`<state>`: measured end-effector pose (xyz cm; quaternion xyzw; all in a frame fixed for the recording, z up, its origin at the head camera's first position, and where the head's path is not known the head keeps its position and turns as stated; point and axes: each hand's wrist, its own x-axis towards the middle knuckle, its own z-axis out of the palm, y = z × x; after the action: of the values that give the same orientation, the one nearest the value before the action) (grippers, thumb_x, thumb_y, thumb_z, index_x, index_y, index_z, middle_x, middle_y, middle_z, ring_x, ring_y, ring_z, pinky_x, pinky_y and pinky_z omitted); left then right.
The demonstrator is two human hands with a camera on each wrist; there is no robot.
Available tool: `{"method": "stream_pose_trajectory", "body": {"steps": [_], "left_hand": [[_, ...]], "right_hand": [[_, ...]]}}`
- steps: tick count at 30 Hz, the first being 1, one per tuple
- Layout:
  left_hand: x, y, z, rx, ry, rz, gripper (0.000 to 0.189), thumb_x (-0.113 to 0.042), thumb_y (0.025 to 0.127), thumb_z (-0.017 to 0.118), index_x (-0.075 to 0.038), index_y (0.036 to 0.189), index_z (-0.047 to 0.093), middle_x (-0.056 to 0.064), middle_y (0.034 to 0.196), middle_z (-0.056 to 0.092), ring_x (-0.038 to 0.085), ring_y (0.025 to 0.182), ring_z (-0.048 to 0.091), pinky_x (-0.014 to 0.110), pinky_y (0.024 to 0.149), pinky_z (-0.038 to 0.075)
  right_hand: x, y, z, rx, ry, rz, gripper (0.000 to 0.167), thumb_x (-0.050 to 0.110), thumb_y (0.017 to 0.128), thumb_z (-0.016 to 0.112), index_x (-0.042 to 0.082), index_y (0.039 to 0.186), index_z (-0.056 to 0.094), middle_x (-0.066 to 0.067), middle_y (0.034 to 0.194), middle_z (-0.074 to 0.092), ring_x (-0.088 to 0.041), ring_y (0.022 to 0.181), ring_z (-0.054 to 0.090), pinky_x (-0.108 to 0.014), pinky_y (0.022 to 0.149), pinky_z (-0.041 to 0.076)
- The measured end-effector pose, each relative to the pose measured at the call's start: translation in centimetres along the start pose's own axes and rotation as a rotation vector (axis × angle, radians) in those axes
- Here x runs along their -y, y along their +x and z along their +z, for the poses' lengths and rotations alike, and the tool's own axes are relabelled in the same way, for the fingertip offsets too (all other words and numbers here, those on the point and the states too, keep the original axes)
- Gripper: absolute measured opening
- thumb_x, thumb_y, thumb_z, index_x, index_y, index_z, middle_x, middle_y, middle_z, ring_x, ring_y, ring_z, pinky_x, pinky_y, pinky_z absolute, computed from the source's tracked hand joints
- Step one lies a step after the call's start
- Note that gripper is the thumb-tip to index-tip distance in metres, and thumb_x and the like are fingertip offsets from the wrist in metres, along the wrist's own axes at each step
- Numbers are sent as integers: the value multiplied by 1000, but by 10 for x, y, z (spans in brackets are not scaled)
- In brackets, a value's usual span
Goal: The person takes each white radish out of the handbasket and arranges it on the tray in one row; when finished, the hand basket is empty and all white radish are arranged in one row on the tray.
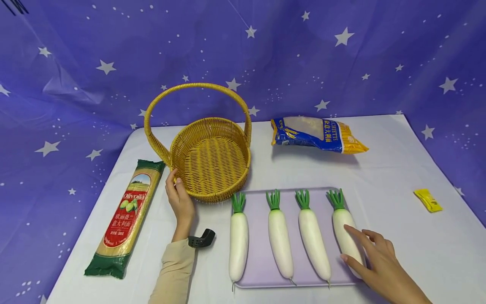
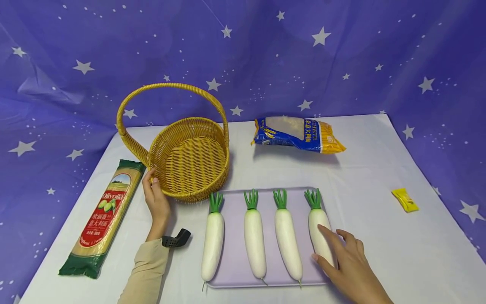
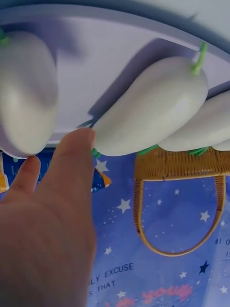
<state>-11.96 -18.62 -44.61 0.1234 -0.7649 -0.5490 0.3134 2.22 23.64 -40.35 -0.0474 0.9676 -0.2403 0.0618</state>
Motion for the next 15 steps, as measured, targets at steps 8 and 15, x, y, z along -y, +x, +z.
{"method": "stream_pose_trajectory", "body": {"steps": [8,15], "left_hand": [[-1,-1,1,9,9,7,39,-25,98,31,-8,131,42,12,135,39,23,131,31,42,108,22],[0,-1,1,9,6,10,38,-26,98,31,-10,131,42,11,135,39,22,131,31,43,108,22]], "right_hand": [[2,-1,4,-29,0,-7,62,36,79,67,19,132,41,-28,123,40,-47,107,36,-60,78,29],[2,-1,3,-72,-4,-42,55,28,80,67,18,129,45,-29,126,37,-46,109,34,-58,80,27]]}}
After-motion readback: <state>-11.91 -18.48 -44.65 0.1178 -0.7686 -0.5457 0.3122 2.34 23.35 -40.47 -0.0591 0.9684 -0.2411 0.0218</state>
